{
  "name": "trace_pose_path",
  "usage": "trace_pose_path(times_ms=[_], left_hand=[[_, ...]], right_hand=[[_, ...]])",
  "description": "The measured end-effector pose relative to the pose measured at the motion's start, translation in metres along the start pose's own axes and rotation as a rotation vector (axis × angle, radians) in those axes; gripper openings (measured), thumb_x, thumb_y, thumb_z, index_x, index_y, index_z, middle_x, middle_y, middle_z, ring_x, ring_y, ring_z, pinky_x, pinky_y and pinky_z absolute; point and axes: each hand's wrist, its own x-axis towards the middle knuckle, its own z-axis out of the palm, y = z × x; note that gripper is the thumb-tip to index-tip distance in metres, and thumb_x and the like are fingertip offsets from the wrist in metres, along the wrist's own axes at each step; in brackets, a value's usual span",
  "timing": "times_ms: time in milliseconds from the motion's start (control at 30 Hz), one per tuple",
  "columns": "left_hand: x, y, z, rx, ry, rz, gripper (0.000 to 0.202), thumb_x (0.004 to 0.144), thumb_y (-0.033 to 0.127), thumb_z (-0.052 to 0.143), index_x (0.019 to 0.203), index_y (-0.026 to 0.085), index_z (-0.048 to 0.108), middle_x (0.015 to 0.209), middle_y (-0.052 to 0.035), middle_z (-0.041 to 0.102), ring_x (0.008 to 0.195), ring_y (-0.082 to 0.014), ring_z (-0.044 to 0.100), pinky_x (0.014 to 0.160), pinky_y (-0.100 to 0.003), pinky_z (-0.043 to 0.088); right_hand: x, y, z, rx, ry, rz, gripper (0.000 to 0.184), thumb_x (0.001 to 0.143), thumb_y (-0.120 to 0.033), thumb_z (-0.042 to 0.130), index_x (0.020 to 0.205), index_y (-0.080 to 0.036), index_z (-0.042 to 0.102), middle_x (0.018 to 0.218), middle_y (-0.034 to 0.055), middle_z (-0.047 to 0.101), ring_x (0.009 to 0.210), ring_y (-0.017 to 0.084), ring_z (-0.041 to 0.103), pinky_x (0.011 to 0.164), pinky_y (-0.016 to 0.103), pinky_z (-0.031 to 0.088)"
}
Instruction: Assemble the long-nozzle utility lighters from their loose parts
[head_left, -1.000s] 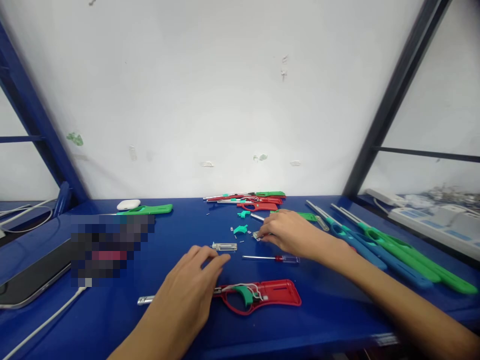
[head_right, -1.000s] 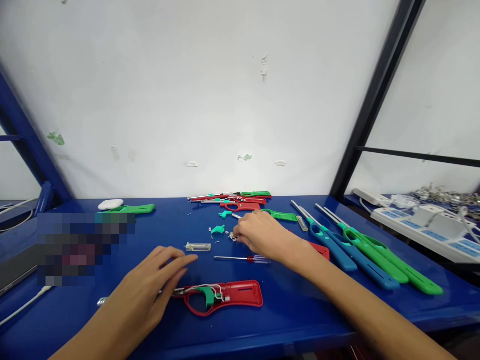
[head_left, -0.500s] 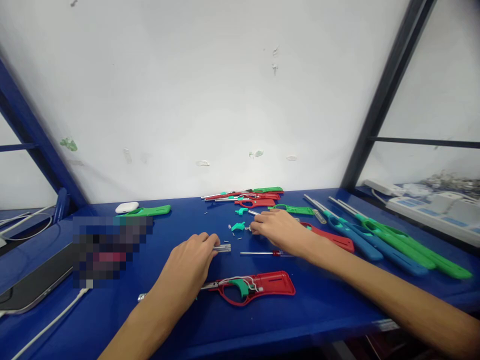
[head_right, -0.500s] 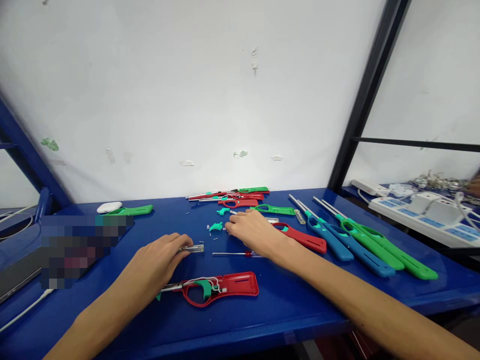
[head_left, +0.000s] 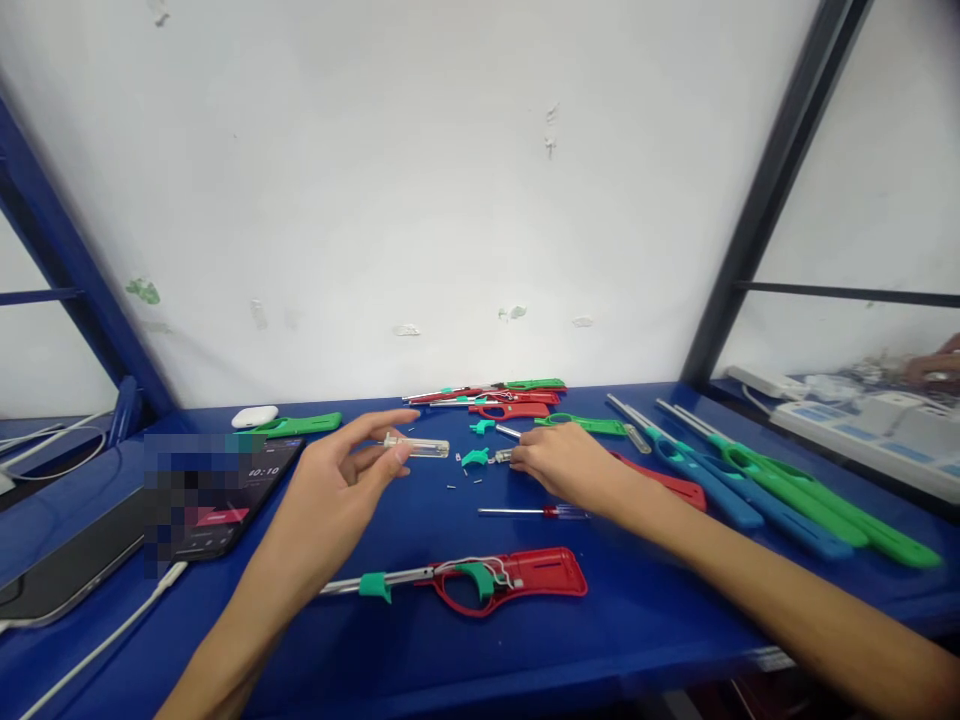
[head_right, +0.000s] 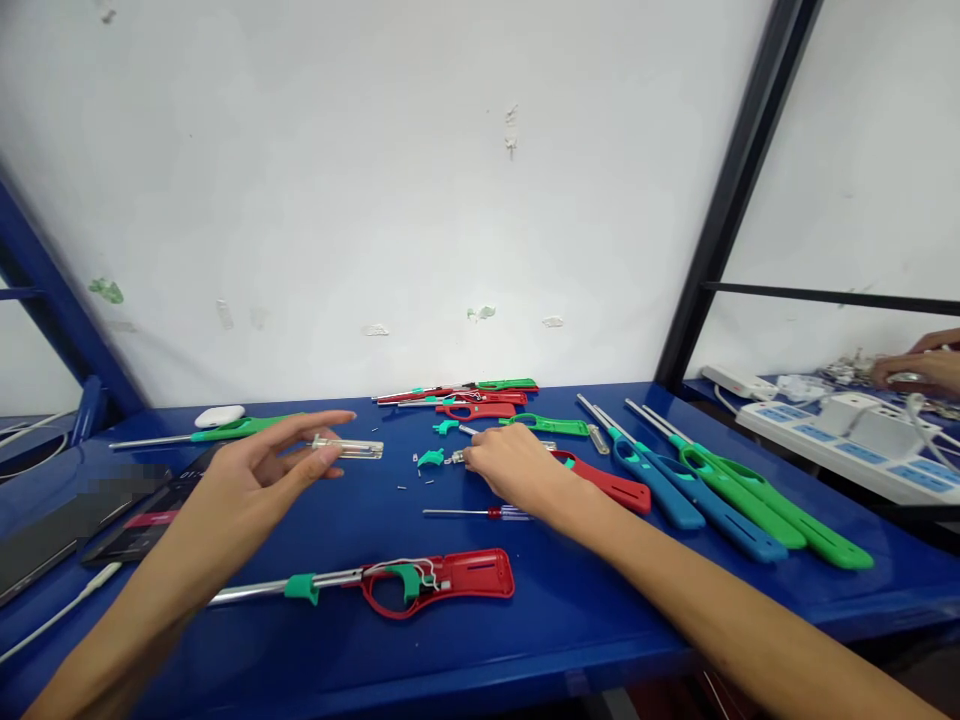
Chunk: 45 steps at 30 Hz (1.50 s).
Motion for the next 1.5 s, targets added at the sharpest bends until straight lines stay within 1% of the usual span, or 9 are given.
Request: trace_pose_path(times_ms=[133, 233, 400, 633, 767, 1000, 1167, 1333, 1500], left_hand=[[0.003, -0.001, 0.0, -0.162, 0.056, -0.055, 0.053, 0.08, 0.054, 0.084, 0.123, 0.024, 0.073, 0.107, -0.0065, 0.078, 0.1, -0.0242, 0.075, 0.087, -0.035, 0.061], [0.003, 0.001, 0.001, -0.238, 0.083, -0.103, 0.047, 0.079, 0.053, 0.087, 0.111, 0.021, 0.078, 0.111, -0.0091, 0.079, 0.108, -0.027, 0.073, 0.1, -0.041, 0.058], [-0.001, 0.009, 0.004, -0.344, 0.074, -0.131, 0.044, 0.083, 0.054, 0.083, 0.113, 0.022, 0.077, 0.109, -0.0061, 0.076, 0.11, -0.0276, 0.073, 0.102, -0.043, 0.058], [-0.005, 0.015, 0.01, -0.318, 0.024, -0.147, 0.051, 0.089, 0.052, 0.076, 0.13, 0.021, 0.072, 0.077, -0.0008, 0.064, 0.07, -0.0167, 0.061, 0.061, -0.027, 0.049], [-0.006, 0.018, 0.012, -0.263, 0.043, -0.146, 0.047, 0.088, 0.052, 0.076, 0.123, 0.021, 0.076, 0.073, 0.0015, 0.055, 0.065, -0.0133, 0.045, 0.057, -0.025, 0.039], [-0.008, 0.023, 0.014, -0.248, 0.06, -0.174, 0.043, 0.085, 0.056, 0.077, 0.11, 0.021, 0.078, 0.071, 0.0014, 0.05, 0.067, -0.0143, 0.043, 0.057, -0.025, 0.038], [-0.009, 0.026, 0.015, -0.269, 0.036, -0.184, 0.039, 0.084, 0.058, 0.078, 0.099, 0.022, 0.074, 0.071, 0.0031, 0.049, 0.065, -0.0127, 0.042, 0.057, -0.023, 0.036], [-0.007, 0.021, 0.013, -0.291, -0.014, -0.185, 0.035, 0.084, 0.056, 0.078, 0.09, 0.022, 0.07, 0.07, 0.0042, 0.048, 0.062, -0.0112, 0.039, 0.054, -0.021, 0.032], [-0.005, 0.011, 0.01, -0.329, -0.058, -0.213, 0.039, 0.082, 0.057, 0.08, 0.09, 0.02, 0.068, 0.063, 0.0089, 0.03, 0.053, -0.0075, 0.021, 0.045, -0.019, 0.019]], right_hand=[[0.003, -0.008, 0.008, -0.001, 0.032, -0.033, 0.005, 0.1, -0.017, 0.066, 0.102, -0.014, 0.07, 0.094, 0.004, 0.071, 0.08, 0.017, 0.067, 0.07, 0.03, 0.053], [0.003, -0.01, 0.009, 0.032, 0.067, -0.057, 0.016, 0.095, -0.002, 0.062, 0.099, -0.014, 0.071, 0.09, 0.0083, 0.073, 0.077, 0.018, 0.066, 0.06, 0.029, 0.037], [0.0, -0.008, 0.005, 0.112, 0.121, -0.031, 0.02, 0.106, -0.019, 0.054, 0.101, -0.018, 0.074, 0.094, 0.0079, 0.076, 0.074, 0.018, 0.065, 0.057, 0.033, 0.025], [-0.004, -0.004, -0.01, 0.186, 0.135, 0.078, 0.023, 0.104, -0.028, 0.057, 0.097, -0.02, 0.077, 0.091, 0.0077, 0.078, 0.073, 0.018, 0.066, 0.059, 0.034, 0.027], [-0.005, 0.0, -0.014, 0.177, 0.099, 0.143, 0.024, 0.105, -0.024, 0.054, 0.099, -0.019, 0.076, 0.09, 0.0078, 0.078, 0.074, 0.019, 0.067, 0.059, 0.032, 0.035], [-0.009, 0.018, -0.011, 0.122, -0.006, 0.217, 0.021, 0.103, -0.036, 0.067, 0.108, -0.016, 0.07, 0.101, 0.0036, 0.073, 0.084, 0.017, 0.071, 0.078, 0.036, 0.061], [-0.011, 0.033, -0.008, 0.15, 0.021, 0.202, 0.017, 0.102, -0.032, 0.068, 0.108, -0.016, 0.072, 0.098, 0.0046, 0.074, 0.085, 0.019, 0.071, 0.077, 0.037, 0.059], [-0.004, 0.026, 0.004, 0.217, 0.099, 0.079, 0.029, 0.099, -0.027, 0.07, 0.127, -0.018, 0.073, 0.123, 0.0144, 0.074, 0.112, 0.028, 0.067, 0.089, 0.039, 0.051], [0.001, 0.023, 0.008, 0.265, 0.113, 0.029, 0.015, 0.102, -0.022, 0.066, 0.109, -0.018, 0.078, 0.109, 0.0108, 0.076, 0.104, 0.026, 0.067, 0.091, 0.04, 0.046]])
